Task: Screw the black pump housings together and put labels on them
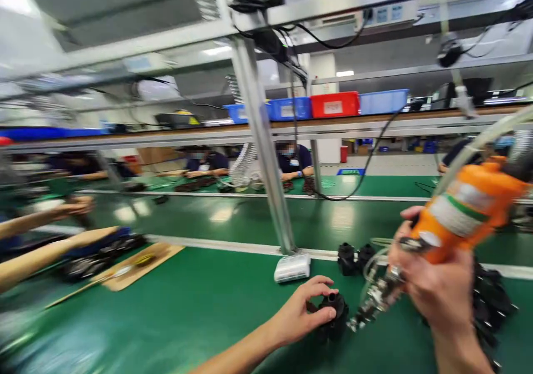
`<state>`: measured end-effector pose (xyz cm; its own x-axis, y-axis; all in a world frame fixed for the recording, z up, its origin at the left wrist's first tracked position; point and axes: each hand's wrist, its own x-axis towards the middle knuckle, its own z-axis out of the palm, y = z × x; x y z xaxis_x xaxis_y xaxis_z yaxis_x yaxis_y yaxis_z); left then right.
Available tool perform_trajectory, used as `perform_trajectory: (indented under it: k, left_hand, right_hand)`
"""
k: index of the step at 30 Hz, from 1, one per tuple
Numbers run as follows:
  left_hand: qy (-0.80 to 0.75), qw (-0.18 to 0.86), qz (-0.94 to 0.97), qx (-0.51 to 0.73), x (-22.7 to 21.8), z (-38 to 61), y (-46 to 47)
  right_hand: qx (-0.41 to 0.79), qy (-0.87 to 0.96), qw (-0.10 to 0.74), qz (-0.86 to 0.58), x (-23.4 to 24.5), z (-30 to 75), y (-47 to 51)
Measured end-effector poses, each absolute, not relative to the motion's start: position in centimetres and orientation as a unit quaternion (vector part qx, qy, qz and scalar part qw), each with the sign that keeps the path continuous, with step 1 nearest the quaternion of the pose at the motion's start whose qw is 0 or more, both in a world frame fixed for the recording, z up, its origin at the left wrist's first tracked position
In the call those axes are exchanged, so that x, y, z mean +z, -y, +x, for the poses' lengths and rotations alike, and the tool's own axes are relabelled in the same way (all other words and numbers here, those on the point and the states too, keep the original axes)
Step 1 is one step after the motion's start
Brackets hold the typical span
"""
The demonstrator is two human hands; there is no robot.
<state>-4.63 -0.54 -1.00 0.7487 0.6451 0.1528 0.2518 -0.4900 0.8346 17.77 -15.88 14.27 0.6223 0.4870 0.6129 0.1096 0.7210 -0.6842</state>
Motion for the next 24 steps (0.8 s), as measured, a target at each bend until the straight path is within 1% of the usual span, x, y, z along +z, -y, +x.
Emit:
perform_trajectory:
  k: [3, 8, 18, 24]
  left_hand:
    - [-0.238, 0.494, 0.804, 0.23, -2.6, -0.6, 1.8]
    - [-0.221, 0.563, 0.769, 0.208, -1.6, 0.2, 2.1]
    - [-0.215, 0.593, 0.752, 0.191, -0.6, 0.2, 2.2]
    - [-0.215, 0.598, 0.748, 0.192, -0.4, 0.2, 2.2]
  right_hand:
    - [0.13, 0.413, 0.827, -0.359, 14.2, 17.9, 14.8]
    - [0.097, 0.407, 0.826, -0.378, 14.9, 17.2, 12.4]
    - [0.03, 0.449, 0.777, -0.441, 15.2, 17.2, 11.9]
    - [0.029, 0.45, 0.779, -0.435, 15.2, 16.9, 12.1]
